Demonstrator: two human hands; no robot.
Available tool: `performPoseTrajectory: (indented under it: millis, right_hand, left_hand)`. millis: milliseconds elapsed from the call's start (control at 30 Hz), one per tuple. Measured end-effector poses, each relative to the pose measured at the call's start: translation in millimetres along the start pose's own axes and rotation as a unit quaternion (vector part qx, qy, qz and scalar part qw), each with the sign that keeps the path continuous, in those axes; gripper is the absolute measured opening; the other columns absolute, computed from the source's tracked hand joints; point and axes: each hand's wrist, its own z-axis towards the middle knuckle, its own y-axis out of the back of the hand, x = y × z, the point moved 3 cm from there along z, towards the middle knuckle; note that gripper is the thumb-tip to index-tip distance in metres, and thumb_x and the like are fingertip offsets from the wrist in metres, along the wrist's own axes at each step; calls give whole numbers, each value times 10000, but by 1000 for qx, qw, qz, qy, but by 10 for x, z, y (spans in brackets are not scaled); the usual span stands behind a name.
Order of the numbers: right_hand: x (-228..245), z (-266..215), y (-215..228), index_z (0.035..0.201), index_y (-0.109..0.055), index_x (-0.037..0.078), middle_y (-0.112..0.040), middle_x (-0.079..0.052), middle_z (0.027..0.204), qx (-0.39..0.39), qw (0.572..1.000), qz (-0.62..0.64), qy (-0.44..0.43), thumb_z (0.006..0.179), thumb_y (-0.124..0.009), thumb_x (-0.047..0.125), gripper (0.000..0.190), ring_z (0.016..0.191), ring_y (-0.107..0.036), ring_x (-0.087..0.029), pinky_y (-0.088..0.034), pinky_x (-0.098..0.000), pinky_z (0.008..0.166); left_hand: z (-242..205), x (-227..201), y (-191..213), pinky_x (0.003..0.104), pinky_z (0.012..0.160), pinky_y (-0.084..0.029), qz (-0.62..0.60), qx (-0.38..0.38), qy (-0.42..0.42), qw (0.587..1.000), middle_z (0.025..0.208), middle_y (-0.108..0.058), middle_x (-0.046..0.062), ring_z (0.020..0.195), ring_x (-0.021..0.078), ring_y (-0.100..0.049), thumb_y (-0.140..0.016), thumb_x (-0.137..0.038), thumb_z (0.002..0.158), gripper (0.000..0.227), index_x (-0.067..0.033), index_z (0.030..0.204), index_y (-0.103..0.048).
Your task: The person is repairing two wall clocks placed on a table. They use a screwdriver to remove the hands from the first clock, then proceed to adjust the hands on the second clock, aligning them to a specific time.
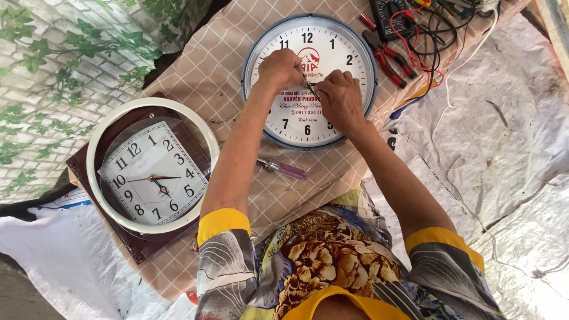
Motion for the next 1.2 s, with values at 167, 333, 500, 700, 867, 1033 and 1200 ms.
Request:
performPoseTrajectory:
  millis: [167,333,500,700,867,1033,1200]
  right_hand:
    - [28,27,-8,1019,-770,137,-618,-66,958,14,999,-30,0,932,-747,217,120,842,-552,-292,-425,-443,688]
    - [157,39,-38,968,-703,104,-570,-74,922,12,998,-58,30,930,-727,178,86,777,-530,-245,-419,-401,672]
    - [143,35,-173,897,-701,77,-577,-69,915,1,997,-74,31,1005,-666,184,156,768,-536,-240,-436,-395,657]
    - [202,51,-255,1011,-629,32,-536,-106,955,17,991,-133,27,966,-723,109,130,831,-512,-262,-426,-395,675]
    - [350,-32,-51,853,-636,42,-523,-94,956,54,997,-50,17,917,-716,59,104,856,-476,-255,-438,-376,688]
    - [156,-76,98,879,-711,30,-592,-98,893,-18,999,-24,20,955,-736,55,84,797,-502,-244,-438,-332,642]
    - [44,-79,58,1139,-788,141,-546,-99,971,7,999,-51,11,995,-688,117,177,824,-525,-289,-441,-421,675]
  left_hand:
    - [94,57,-71,350,738,-497,7,-19,-7,1000,753,-657,-94,808,151,-631,-794,-186,696,130,-252,680,-684]
    - [52,26,-51,330,739,-516,1,-17,1,1000,804,-714,-101,848,141,-662,-827,-195,709,118,-263,715,-732]
    - [88,31,-84,307,631,-463,20,-26,-5,999,642,-575,-115,683,104,-560,-815,-159,724,264,-260,602,-605]
    - [162,78,-134,337,642,-489,26,-41,-17,999,660,-597,-85,701,152,-602,-767,-154,711,224,-247,601,-596]
    - [193,110,-174,339,605,-453,42,-55,-26,997,623,-511,-91,652,146,-540,-753,-174,743,292,-247,589,-516]
    - [162,93,-169,352,712,-530,46,-48,-17,998,754,-674,-80,819,157,-665,-831,-232,737,137,-242,752,-696]
    - [149,103,-167,364,720,-521,46,-66,-23,996,791,-694,-67,833,189,-677,-801,-261,732,111,-246,768,-696]
